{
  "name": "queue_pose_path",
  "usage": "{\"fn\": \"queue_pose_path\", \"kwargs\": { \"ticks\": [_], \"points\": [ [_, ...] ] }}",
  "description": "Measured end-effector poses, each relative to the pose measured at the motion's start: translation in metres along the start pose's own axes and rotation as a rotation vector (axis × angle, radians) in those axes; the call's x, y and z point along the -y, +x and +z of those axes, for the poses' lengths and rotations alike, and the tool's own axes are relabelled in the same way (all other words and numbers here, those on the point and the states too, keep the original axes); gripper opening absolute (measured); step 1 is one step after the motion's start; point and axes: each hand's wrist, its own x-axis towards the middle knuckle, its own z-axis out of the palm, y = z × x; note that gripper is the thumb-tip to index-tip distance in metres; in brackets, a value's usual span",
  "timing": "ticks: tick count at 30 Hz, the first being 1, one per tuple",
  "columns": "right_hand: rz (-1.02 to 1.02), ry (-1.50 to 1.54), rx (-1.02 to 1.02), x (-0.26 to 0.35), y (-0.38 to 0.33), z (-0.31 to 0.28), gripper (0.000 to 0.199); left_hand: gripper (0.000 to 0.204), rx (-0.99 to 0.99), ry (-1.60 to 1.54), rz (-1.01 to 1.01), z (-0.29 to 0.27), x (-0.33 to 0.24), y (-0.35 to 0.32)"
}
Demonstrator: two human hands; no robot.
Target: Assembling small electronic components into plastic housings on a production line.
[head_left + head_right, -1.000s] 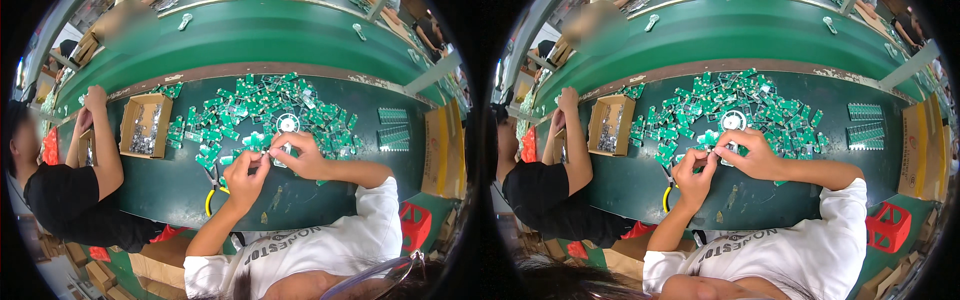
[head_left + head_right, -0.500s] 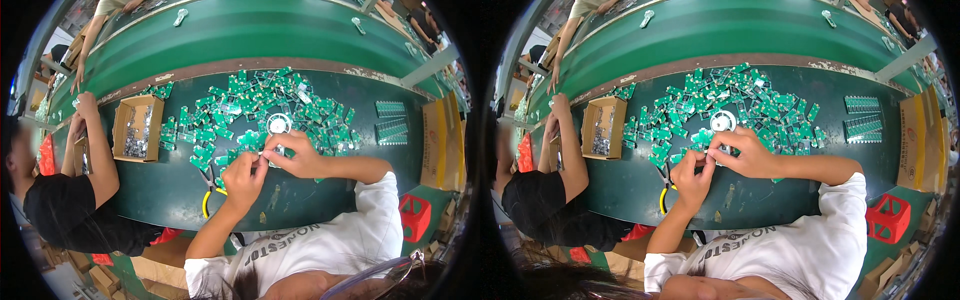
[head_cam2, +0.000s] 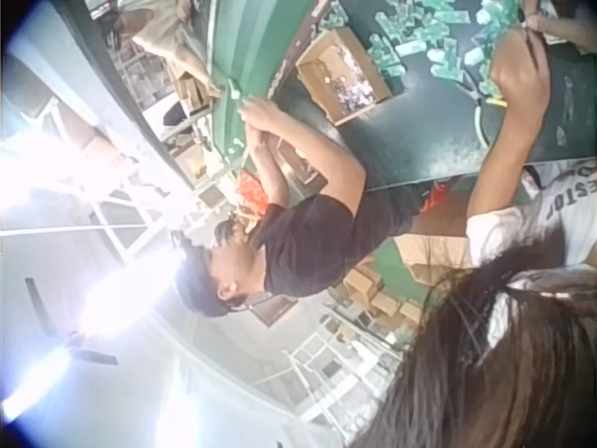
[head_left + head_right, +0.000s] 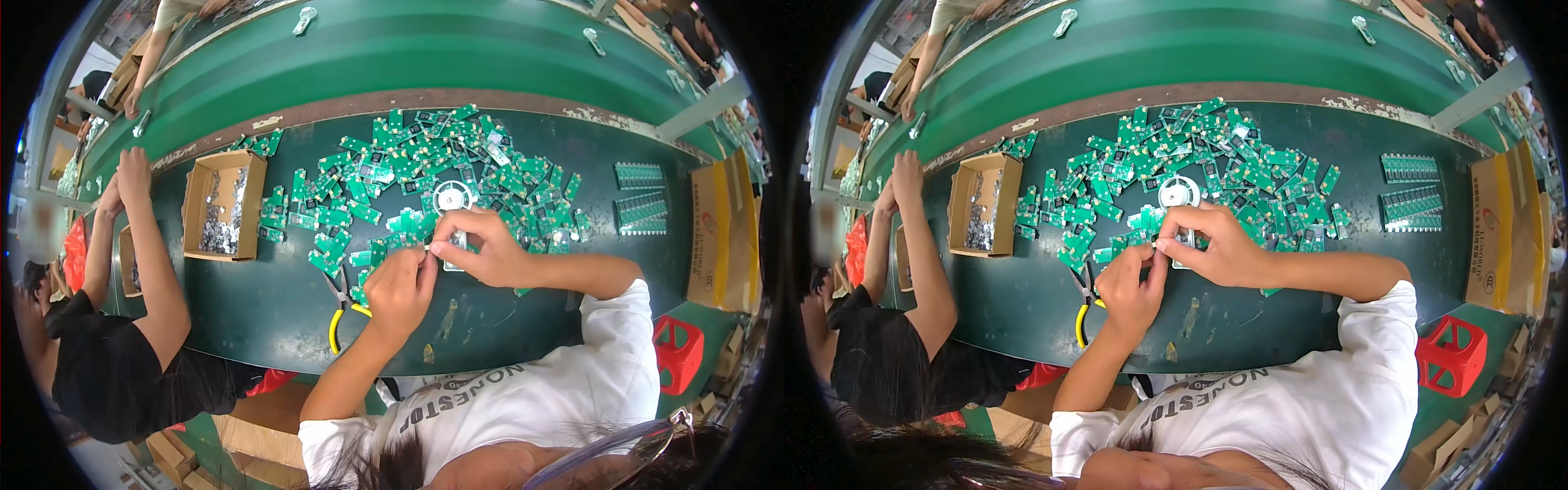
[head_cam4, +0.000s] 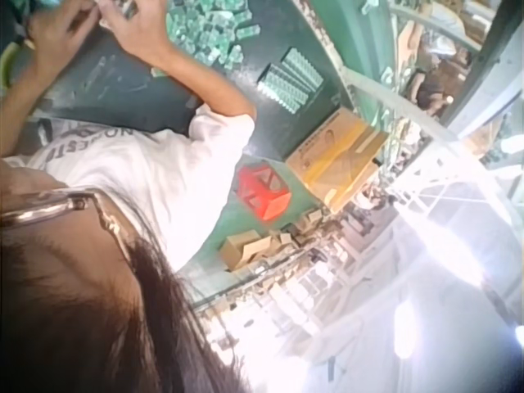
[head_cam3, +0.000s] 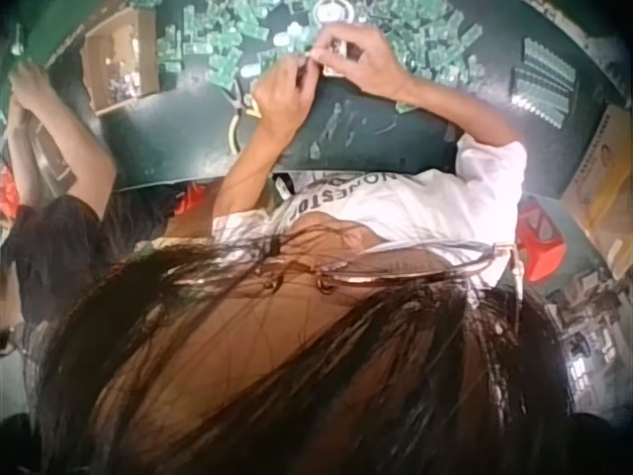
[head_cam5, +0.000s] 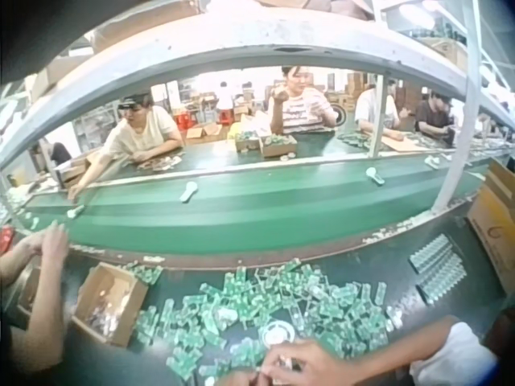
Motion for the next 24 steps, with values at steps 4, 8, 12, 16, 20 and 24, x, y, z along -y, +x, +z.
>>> {"fn": "queue_pose_path", "kwargs": {
  "ticks": [4, 8, 12, 16, 20, 24],
  "points": [
    [-0.039, 0.058, -0.006, -0.009, 0.000, 0.004, 0.009, 0.018, -0.018, 0.024, 0.006, 0.002, 0.001, -0.002],
    [-0.025, 0.073, 0.022, -0.010, 0.002, 0.002, 0.009, 0.017, -0.029, 0.004, 0.008, 0.003, 0.002, -0.003],
    [0.004, 0.150, 0.040, -0.016, 0.004, 0.002, 0.013, 0.017, -0.018, -0.014, -0.025, 0.002, 0.001, -0.003],
    [-0.008, 0.191, 0.048, -0.024, 0.003, 0.004, 0.014, 0.019, -0.031, -0.016, -0.023, 0.004, 0.001, -0.002],
    [0.039, 0.269, 0.058, -0.026, 0.002, 0.004, 0.013, 0.018, -0.014, -0.057, -0.048, 0.004, -0.001, 0.000],
    [0.009, 0.230, 0.048, -0.023, 0.003, 0.005, 0.013, 0.018, 0.011, -0.048, -0.073, 0.003, -0.002, -0.001]
  ]
}}
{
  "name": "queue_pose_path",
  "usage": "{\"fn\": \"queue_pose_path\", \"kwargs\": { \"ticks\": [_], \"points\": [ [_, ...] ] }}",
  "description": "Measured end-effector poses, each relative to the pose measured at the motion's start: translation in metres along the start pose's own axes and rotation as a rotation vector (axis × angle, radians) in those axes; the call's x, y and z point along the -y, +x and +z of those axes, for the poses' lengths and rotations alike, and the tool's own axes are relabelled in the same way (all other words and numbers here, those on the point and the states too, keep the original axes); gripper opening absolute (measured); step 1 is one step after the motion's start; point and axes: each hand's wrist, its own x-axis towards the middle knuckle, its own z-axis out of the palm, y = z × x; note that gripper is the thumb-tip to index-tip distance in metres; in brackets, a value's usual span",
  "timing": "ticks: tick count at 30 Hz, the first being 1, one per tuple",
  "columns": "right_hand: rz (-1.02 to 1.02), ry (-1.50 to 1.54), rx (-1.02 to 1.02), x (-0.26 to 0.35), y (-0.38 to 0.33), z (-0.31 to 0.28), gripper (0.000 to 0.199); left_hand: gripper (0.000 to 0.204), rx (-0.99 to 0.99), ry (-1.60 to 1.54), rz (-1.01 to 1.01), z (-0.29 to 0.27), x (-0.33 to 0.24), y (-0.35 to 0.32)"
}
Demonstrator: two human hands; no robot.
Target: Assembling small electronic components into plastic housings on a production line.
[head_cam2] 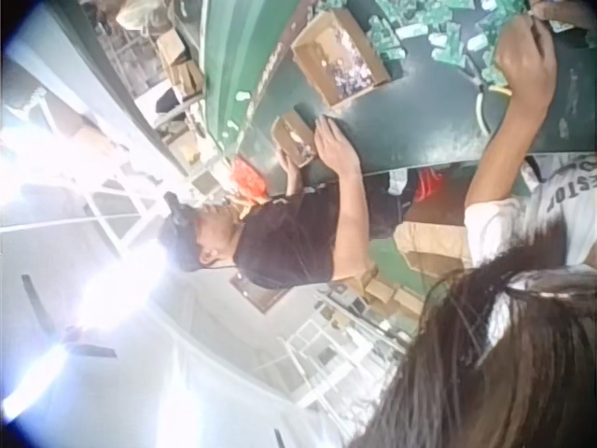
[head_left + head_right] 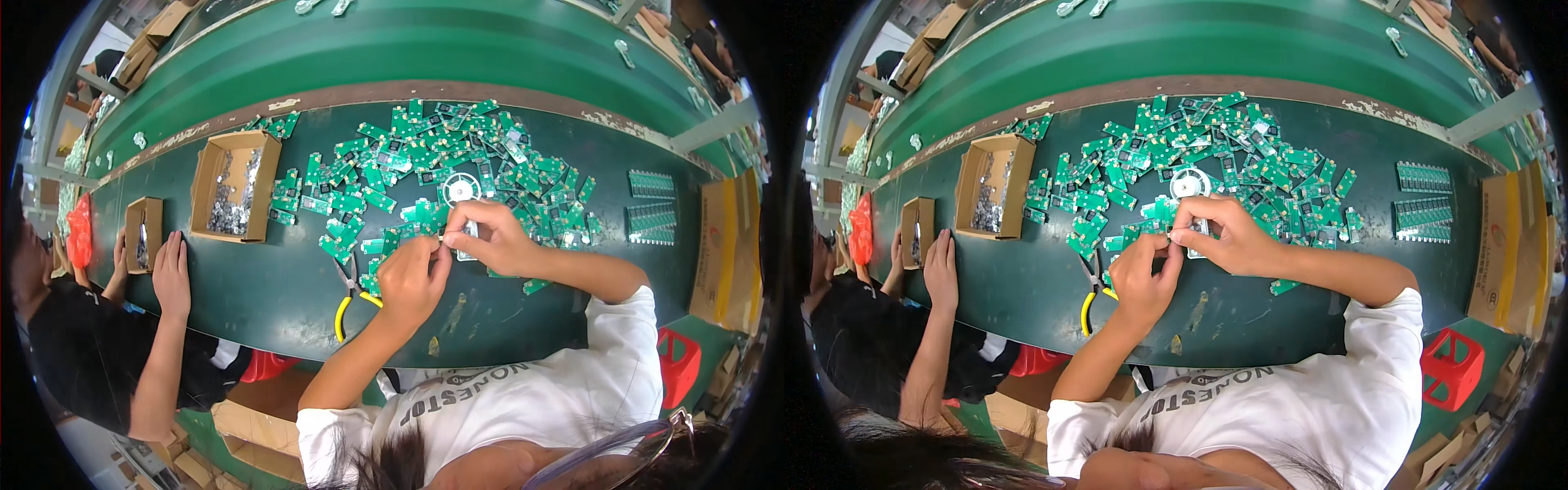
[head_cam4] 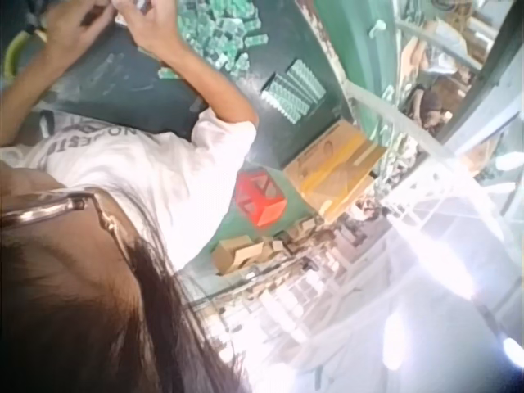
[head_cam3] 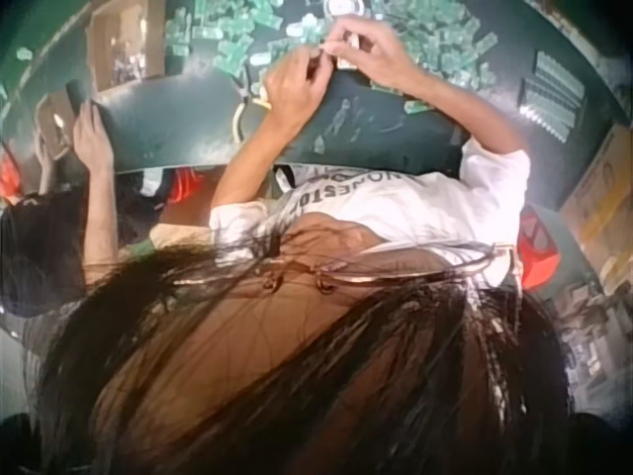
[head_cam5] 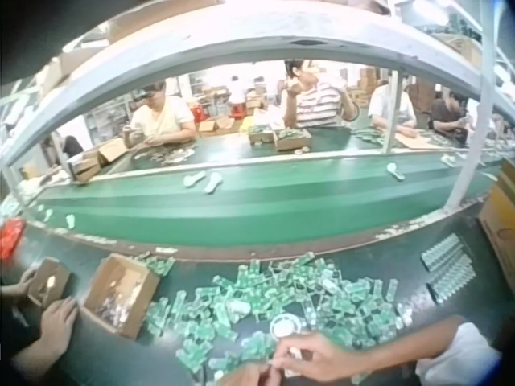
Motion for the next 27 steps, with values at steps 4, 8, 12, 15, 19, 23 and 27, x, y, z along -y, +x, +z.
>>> {"fn": "queue_pose_path", "kwargs": {
  "ticks": [4, 8, 12, 15, 19, 23, 27],
  "points": [
    [-0.035, -0.104, -0.003, 0.001, 0.001, 0.001, 0.013, 0.019, -0.006, -0.007, -0.006, 0.002, 0.003, -0.001],
    [-0.020, -0.205, 0.014, 0.011, 0.002, 0.001, 0.012, 0.019, -0.007, 0.004, 0.007, 0.000, 0.001, -0.002],
    [-0.054, -0.264, 0.020, 0.017, 0.006, -0.003, 0.010, 0.016, 0.036, -0.084, -0.070, -0.002, 0.000, 0.002],
    [-0.188, -0.453, 0.021, 0.022, 0.009, -0.009, 0.013, 0.009, -0.004, -0.340, -0.326, -0.008, -0.004, 0.010],
    [-0.322, -0.506, 0.048, 0.017, 0.013, -0.014, 0.034, 0.005, 0.128, -0.666, -0.512, -0.013, 0.006, 0.017],
    [-0.332, -0.510, 0.018, 0.008, 0.011, -0.012, 0.032, 0.010, 0.242, -0.832, -0.574, -0.017, 0.009, 0.019],
    [-0.315, -0.484, 0.011, 0.004, 0.008, -0.013, 0.027, 0.013, 0.309, -0.896, -0.714, -0.021, 0.007, 0.020]
  ]
}}
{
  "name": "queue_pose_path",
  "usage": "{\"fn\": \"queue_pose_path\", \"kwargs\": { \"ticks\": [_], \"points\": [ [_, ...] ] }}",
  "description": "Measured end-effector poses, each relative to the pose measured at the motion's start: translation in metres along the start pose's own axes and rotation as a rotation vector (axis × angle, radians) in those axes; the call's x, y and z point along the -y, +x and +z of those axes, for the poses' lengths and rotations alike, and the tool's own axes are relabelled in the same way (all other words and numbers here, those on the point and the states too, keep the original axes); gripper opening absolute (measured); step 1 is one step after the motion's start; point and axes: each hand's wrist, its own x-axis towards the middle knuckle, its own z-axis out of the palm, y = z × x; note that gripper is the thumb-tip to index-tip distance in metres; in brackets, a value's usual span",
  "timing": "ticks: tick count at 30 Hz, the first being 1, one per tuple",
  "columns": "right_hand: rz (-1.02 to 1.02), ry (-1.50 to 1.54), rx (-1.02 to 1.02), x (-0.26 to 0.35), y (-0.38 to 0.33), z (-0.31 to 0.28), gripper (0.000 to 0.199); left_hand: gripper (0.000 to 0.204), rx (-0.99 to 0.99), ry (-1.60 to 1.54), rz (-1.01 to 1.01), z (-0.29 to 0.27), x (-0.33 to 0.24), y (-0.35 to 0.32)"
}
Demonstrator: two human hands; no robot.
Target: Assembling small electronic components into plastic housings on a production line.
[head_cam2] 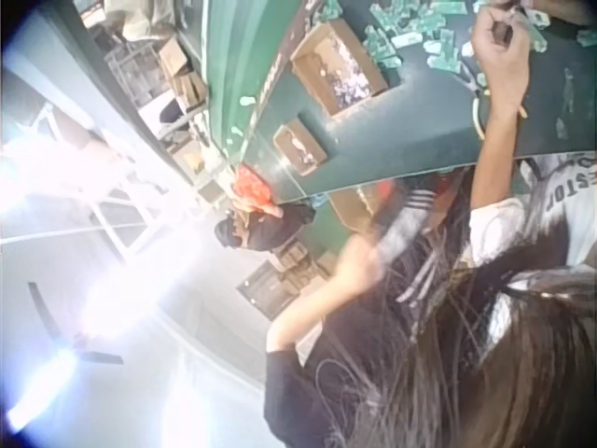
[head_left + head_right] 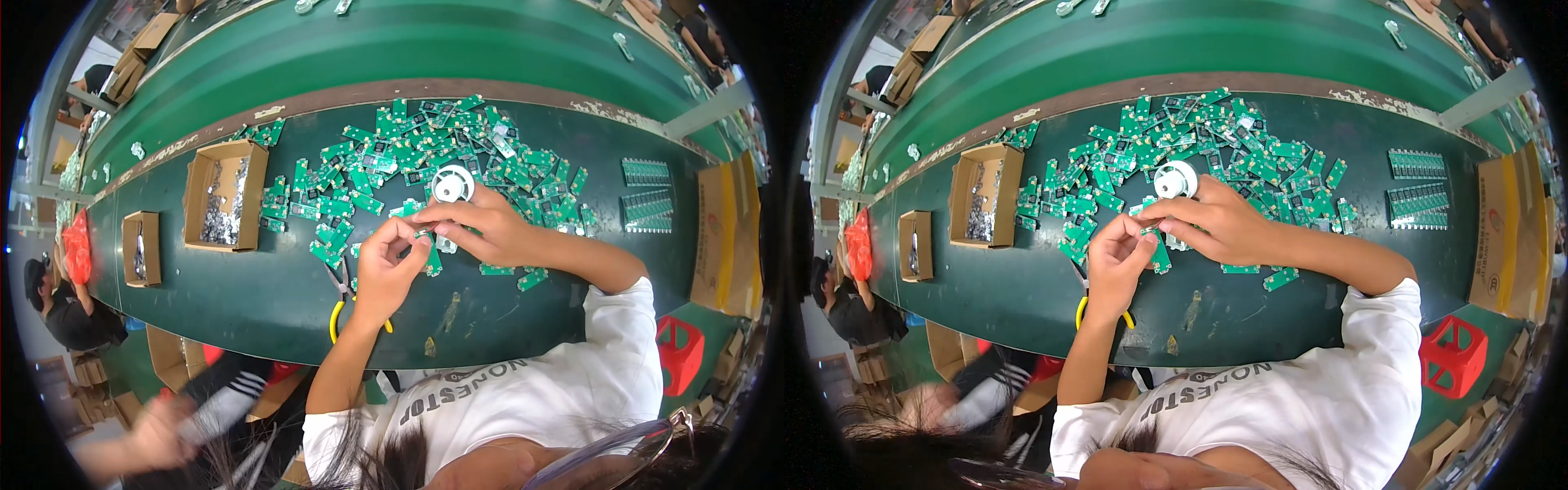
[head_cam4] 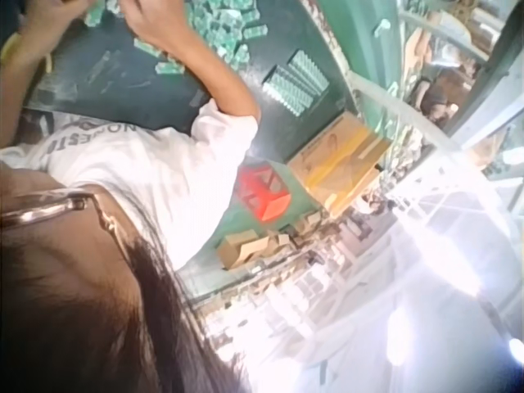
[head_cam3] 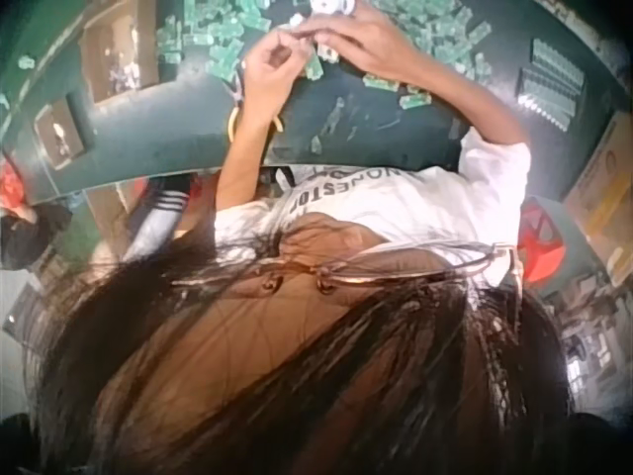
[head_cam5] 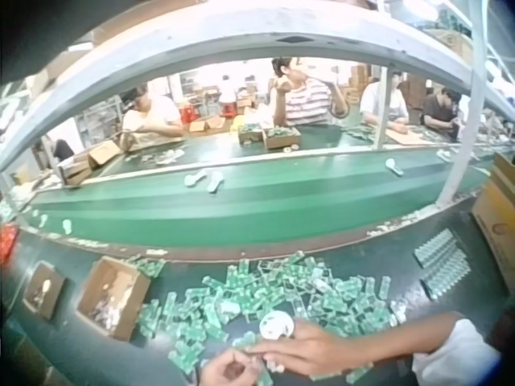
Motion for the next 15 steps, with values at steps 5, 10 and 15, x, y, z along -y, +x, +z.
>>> {"fn": "queue_pose_path", "kwargs": {
  "ticks": [5, 10, 15],
  "points": [
    [-0.034, -0.252, 0.001, 0.001, -0.001, -0.004, 0.037, 0.015, -0.026, -0.022, -0.022, 0.002, -0.001, 0.000],
    [-0.027, -0.365, 0.176, 0.011, 0.004, -0.008, 0.048, 0.012, 0.025, -0.139, -0.046, -0.001, -0.003, 0.000],
    [-0.007, -0.293, 0.177, 0.007, 0.004, -0.002, 0.050, 0.007, 0.087, -0.180, -0.057, 0.002, 0.005, -0.002]
  ]
}}
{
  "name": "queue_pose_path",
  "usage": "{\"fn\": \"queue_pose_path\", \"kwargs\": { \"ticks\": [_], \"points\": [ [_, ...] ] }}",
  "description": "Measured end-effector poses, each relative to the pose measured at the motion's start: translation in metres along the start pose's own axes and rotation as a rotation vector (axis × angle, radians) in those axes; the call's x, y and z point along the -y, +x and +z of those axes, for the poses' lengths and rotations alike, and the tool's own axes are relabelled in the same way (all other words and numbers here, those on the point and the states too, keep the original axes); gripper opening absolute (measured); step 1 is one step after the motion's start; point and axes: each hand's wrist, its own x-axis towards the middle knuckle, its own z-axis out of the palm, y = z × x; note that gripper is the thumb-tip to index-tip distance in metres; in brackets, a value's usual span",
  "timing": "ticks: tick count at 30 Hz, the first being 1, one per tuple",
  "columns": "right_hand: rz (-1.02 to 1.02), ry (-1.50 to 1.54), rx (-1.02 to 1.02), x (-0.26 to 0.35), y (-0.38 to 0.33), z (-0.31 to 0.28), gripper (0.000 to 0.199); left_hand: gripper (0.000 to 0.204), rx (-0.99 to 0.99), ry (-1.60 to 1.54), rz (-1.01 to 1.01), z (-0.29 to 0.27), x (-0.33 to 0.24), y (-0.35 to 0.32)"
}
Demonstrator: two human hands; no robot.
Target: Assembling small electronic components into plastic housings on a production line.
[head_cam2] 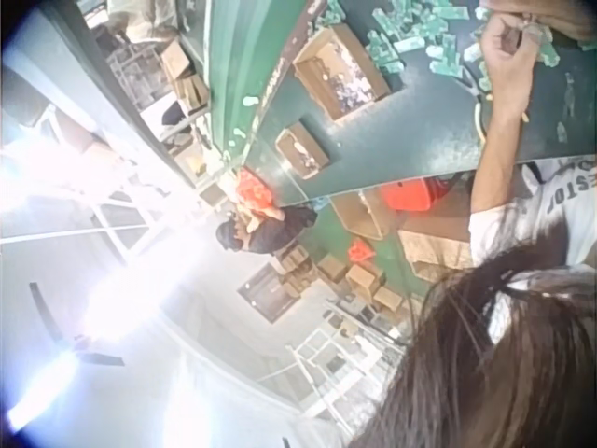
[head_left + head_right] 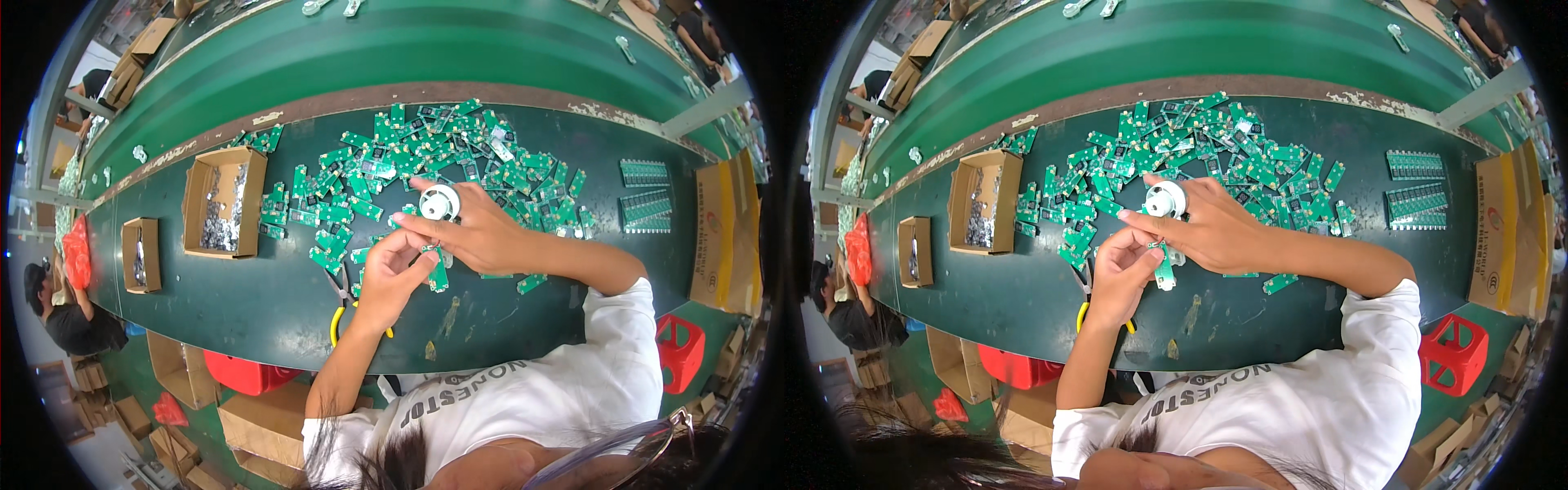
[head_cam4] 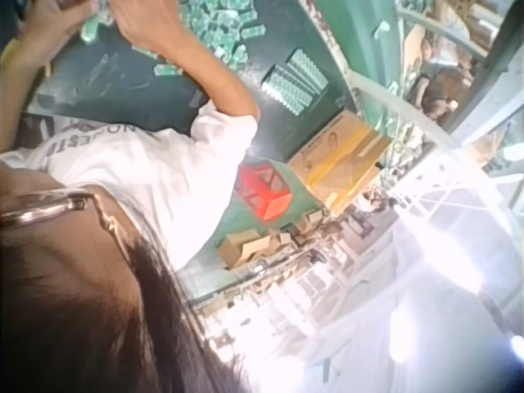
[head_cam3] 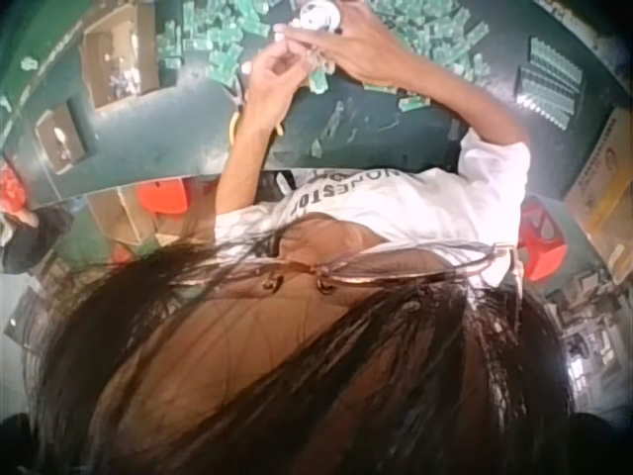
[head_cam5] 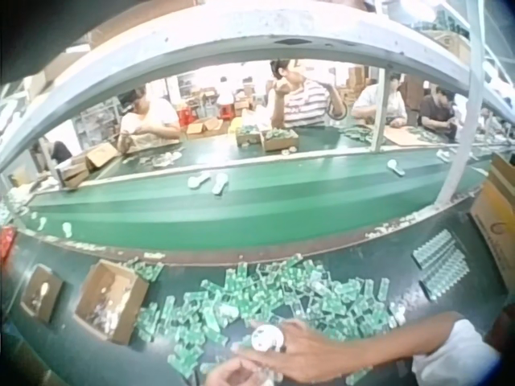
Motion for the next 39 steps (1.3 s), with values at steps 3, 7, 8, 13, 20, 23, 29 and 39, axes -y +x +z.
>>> {"fn": "queue_pose_path", "kwargs": {
  "ticks": [3, 7, 8, 13, 20, 23, 29, 39],
  "points": [
    [0.013, 0.116, -0.151, 0.005, 0.001, -0.008, 0.045, 0.007, 0.002, -0.059, -0.005, 0.001, -0.001, 0.001],
    [0.005, 0.402, -0.206, -0.006, 0.001, -0.016, 0.025, 0.006, -0.009, 0.006, -0.016, -0.001, -0.001, 0.001],
    [0.000, 0.430, -0.201, -0.006, 0.004, -0.019, 0.018, 0.006, -0.010, 0.041, -0.014, 0.000, -0.001, 0.000],
    [0.069, 0.580, -0.116, -0.009, 0.005, -0.027, 0.015, 0.010, 0.010, 0.051, -0.061, 0.005, -0.010, 0.000],
    [0.085, 0.551, -0.070, -0.010, 0.006, -0.028, 0.014, 0.009, -0.104, 0.092, 0.002, 0.011, -0.002, 0.000],
    [0.096, 0.563, -0.077, -0.010, 0.007, -0.028, 0.013, 0.010, -0.148, 0.145, 0.097, 0.011, 0.000, -0.001],
    [0.146, 0.613, -0.033, -0.010, 0.007, -0.030, 0.012, 0.011, -0.185, 0.122, 0.062, 0.016, -0.004, -0.004],
    [0.098, 0.468, -0.088, -0.007, 0.004, -0.024, 0.014, 0.010, -0.199, 0.058, -0.027, 0.008, -0.002, 0.000]
  ]
}}
